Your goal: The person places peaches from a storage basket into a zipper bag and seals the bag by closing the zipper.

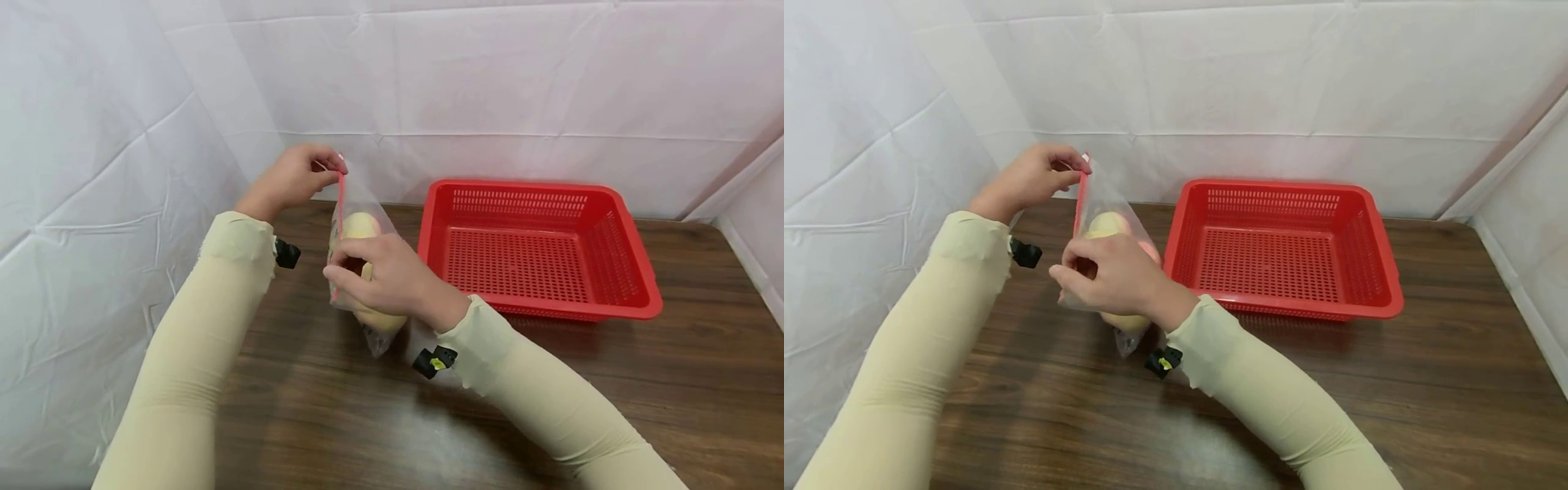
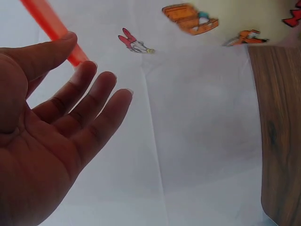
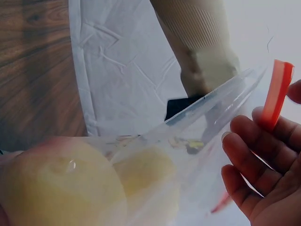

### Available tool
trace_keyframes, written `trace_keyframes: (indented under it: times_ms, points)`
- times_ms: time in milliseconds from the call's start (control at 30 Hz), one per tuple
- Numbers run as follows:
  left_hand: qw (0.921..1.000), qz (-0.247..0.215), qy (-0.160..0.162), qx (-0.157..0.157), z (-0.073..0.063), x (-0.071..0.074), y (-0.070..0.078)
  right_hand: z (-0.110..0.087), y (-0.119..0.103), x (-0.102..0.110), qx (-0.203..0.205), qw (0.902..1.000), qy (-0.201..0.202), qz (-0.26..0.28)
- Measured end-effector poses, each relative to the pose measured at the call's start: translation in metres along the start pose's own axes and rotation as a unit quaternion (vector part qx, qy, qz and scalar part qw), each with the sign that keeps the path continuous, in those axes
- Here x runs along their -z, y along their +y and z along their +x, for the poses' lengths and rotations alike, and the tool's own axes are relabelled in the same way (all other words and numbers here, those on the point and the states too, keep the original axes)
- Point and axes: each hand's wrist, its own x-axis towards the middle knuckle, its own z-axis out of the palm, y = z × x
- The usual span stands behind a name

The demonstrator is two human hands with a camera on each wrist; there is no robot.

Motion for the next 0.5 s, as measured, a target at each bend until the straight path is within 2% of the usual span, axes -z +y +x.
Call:
trace_keyframes:
  times_ms: [167, 267, 367, 500]
  points:
    - [0.9994, 0.010, 0.033, 0.008, -0.016, 0.006, -0.014, -0.003, 0.005, 0.010, -0.003, 0.9996, -0.022, 0.019]
    - [0.9985, 0.023, 0.050, -0.003, -0.022, 0.008, -0.019, -0.005, 0.009, 0.020, -0.017, 0.9992, -0.034, 0.010]
    - [0.9982, 0.024, 0.052, -0.014, -0.025, 0.012, -0.023, -0.007, 0.012, 0.031, -0.040, 0.9979, -0.051, 0.001]
    - [0.9984, 0.016, 0.048, -0.025, -0.029, 0.014, -0.029, -0.012, 0.018, 0.043, -0.048, 0.9967, -0.063, -0.018]
